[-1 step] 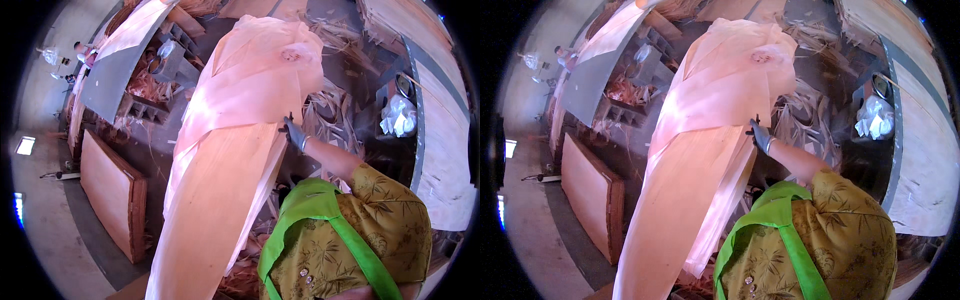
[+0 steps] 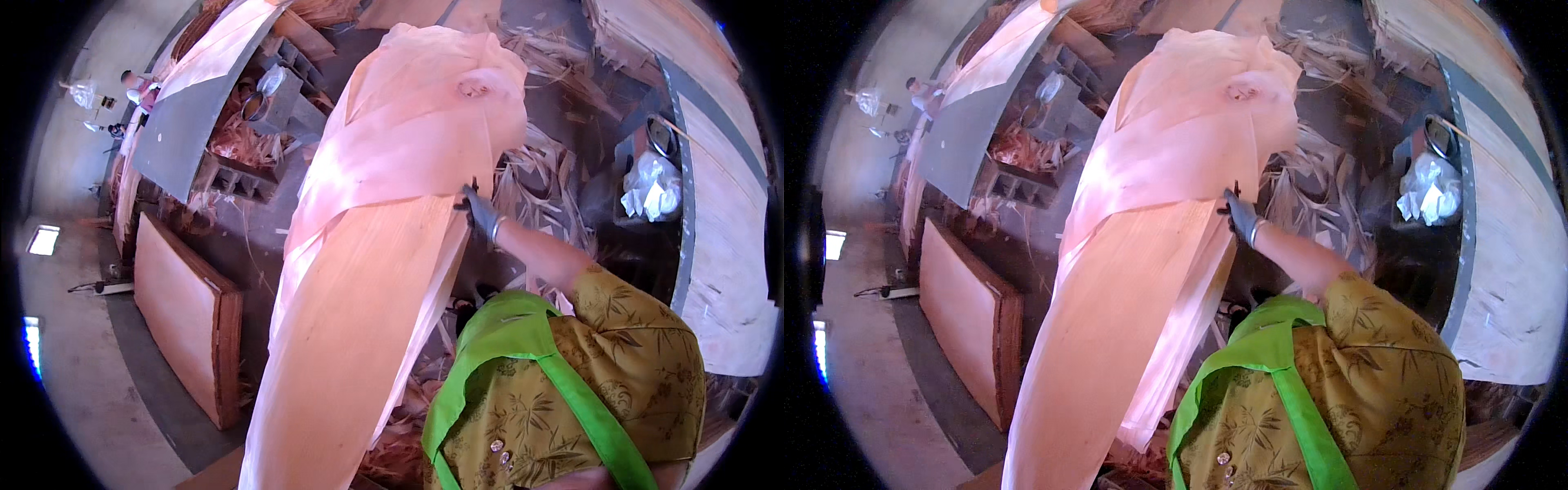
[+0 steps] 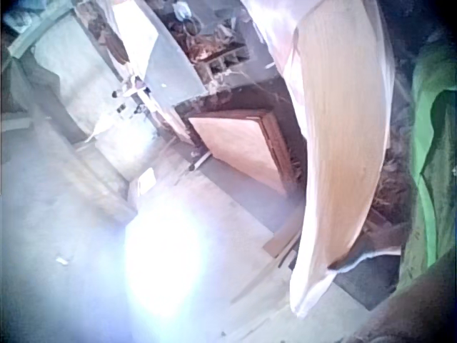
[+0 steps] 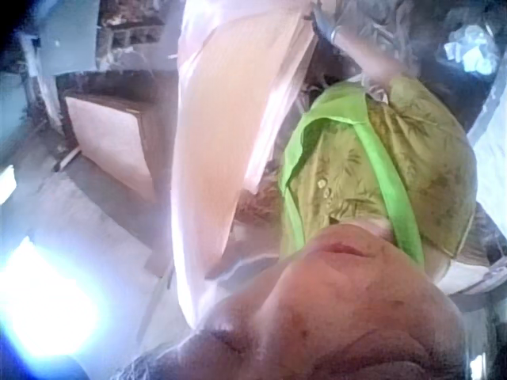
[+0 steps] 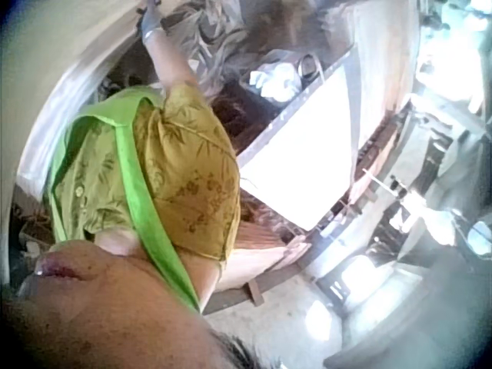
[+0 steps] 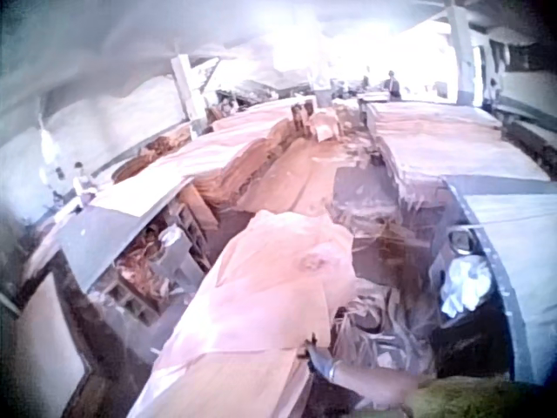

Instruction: The person applies a piece of wood veneer to a larger sheet of plywood, trims the excess with a blade, and then stacks the sheets.

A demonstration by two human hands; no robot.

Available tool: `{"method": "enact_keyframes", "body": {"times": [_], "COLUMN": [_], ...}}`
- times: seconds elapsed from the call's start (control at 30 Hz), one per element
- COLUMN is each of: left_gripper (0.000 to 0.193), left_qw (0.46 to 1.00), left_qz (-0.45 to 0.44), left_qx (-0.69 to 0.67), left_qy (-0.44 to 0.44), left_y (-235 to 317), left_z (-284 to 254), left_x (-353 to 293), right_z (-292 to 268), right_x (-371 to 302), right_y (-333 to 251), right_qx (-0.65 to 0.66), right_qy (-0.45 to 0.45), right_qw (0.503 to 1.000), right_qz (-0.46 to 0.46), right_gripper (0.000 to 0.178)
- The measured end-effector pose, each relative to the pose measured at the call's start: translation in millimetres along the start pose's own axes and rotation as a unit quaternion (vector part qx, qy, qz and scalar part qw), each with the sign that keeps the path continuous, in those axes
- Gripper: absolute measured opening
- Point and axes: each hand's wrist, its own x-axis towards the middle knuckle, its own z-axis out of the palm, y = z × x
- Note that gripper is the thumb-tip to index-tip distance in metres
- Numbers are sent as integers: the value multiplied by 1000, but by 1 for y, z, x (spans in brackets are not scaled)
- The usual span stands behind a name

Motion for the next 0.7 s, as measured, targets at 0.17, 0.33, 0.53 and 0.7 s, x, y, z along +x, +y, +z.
{"method": "enact_keyframes", "body": {"times": [0.17,0.33,0.53,0.7], "left_gripper": [62,58,52,47], "left_qw": [997,990,975,953], "left_qz": [7,11,9,14], "left_qx": [-76,-132,-201,-272], "left_qy": [-27,-47,-92,-129], "left_y": [5,5,0,-18], "left_z": [4,7,29,50], "left_x": [12,28,50,80], "right_z": [-3,17,67,124], "right_x": [-9,-81,-112,-155], "right_y": [-23,-10,13,52], "right_qx": [6,32,119,38], "right_qy": [-40,-165,-136,-82], "right_qw": [999,985,983,996], "right_qz": [-19,22,14,-24], "right_gripper": [76,78,50,30]}}
